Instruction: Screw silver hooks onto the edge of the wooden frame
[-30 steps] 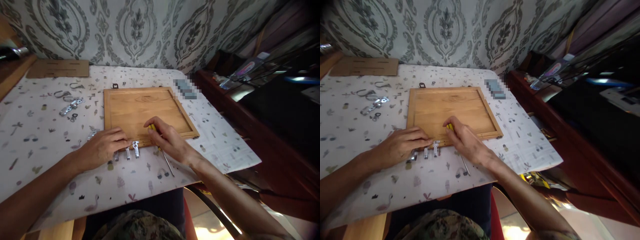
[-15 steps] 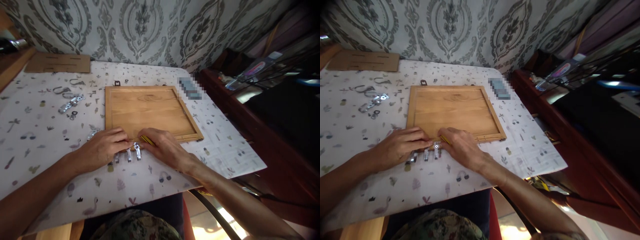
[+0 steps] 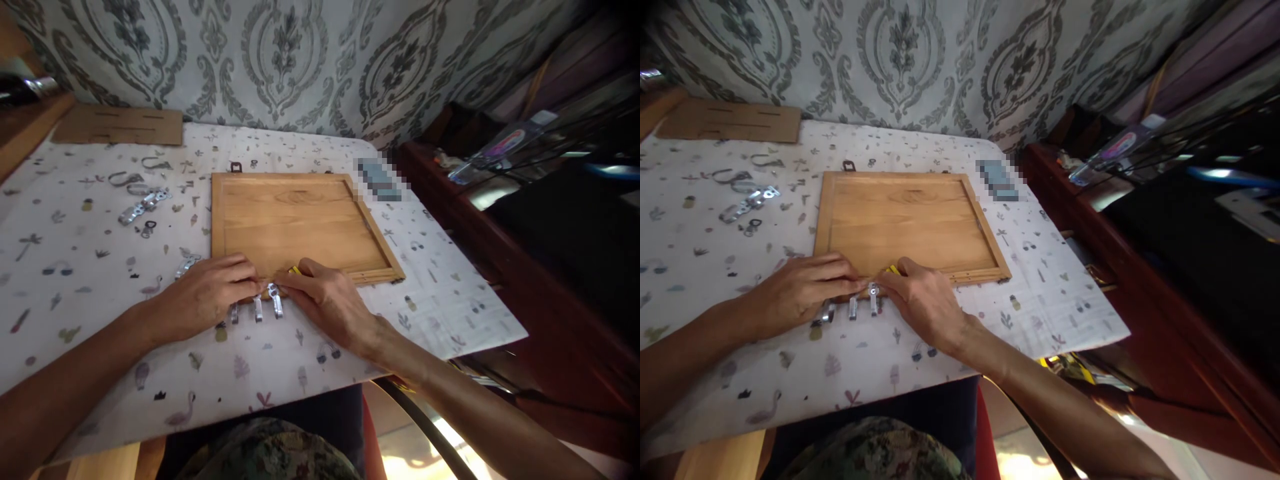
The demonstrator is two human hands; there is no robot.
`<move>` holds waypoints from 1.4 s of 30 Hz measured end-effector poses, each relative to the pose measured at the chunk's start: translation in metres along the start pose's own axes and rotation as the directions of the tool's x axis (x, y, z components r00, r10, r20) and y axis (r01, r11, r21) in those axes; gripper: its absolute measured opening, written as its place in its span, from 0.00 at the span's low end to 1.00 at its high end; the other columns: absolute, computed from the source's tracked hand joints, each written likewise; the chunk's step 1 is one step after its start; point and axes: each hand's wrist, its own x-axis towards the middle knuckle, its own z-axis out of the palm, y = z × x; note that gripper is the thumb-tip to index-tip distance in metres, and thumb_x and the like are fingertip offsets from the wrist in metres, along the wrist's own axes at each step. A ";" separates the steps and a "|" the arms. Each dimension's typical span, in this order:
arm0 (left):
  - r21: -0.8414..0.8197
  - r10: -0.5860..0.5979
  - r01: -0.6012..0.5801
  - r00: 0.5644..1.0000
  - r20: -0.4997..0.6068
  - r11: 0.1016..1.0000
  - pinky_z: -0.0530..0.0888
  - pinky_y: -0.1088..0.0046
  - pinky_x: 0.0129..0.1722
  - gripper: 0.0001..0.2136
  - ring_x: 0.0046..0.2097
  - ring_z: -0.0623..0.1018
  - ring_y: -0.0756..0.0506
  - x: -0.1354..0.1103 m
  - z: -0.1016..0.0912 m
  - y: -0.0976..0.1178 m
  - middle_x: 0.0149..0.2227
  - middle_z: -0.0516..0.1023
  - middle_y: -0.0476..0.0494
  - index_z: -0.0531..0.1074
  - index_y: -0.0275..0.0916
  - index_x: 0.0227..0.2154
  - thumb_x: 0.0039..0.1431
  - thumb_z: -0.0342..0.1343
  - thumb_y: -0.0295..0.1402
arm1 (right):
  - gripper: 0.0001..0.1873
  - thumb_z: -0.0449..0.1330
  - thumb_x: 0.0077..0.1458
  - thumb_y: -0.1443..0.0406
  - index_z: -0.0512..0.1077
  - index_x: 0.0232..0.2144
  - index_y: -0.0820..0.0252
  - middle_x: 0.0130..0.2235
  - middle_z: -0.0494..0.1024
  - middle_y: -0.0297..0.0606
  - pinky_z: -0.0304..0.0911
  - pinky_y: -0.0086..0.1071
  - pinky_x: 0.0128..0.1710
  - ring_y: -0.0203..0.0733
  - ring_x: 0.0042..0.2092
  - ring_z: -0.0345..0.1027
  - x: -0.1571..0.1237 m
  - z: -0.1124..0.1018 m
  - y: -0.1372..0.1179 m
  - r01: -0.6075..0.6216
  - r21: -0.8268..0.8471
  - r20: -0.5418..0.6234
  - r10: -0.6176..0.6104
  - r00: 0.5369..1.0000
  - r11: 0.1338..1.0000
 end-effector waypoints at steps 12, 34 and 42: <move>0.002 -0.020 0.020 1.000 -0.005 1.000 0.75 0.72 0.35 0.14 0.40 0.77 0.46 0.000 0.002 0.000 0.37 0.79 0.42 0.79 0.37 0.42 0.71 0.46 0.23 | 0.22 0.57 0.63 0.70 0.75 0.57 0.51 0.30 0.73 0.38 0.46 0.33 0.24 0.37 0.25 0.62 -0.024 0.005 -0.001 0.143 -0.381 -0.040 -0.171 0.984 0.913; -0.167 -0.043 0.021 0.991 -0.130 0.986 0.76 0.75 0.35 0.15 0.38 0.78 0.49 -0.006 0.004 -0.010 0.37 0.80 0.42 0.79 0.37 0.42 0.71 0.46 0.23 | 0.25 0.59 0.61 0.73 0.73 0.59 0.52 0.32 0.74 0.37 0.45 0.34 0.25 0.38 0.27 0.64 -0.026 0.006 -0.004 0.151 -0.443 -0.026 -0.181 0.983 0.884; -0.138 -0.026 0.009 0.992 -0.126 0.990 0.75 0.72 0.36 0.16 0.38 0.77 0.47 -0.006 0.008 -0.009 0.38 0.80 0.41 0.77 0.36 0.48 0.72 0.44 0.23 | 0.26 0.60 0.62 0.72 0.72 0.60 0.53 0.32 0.75 0.38 0.46 0.34 0.25 0.40 0.29 0.68 -0.026 0.008 -0.003 0.154 -0.413 -0.009 -0.173 0.985 0.897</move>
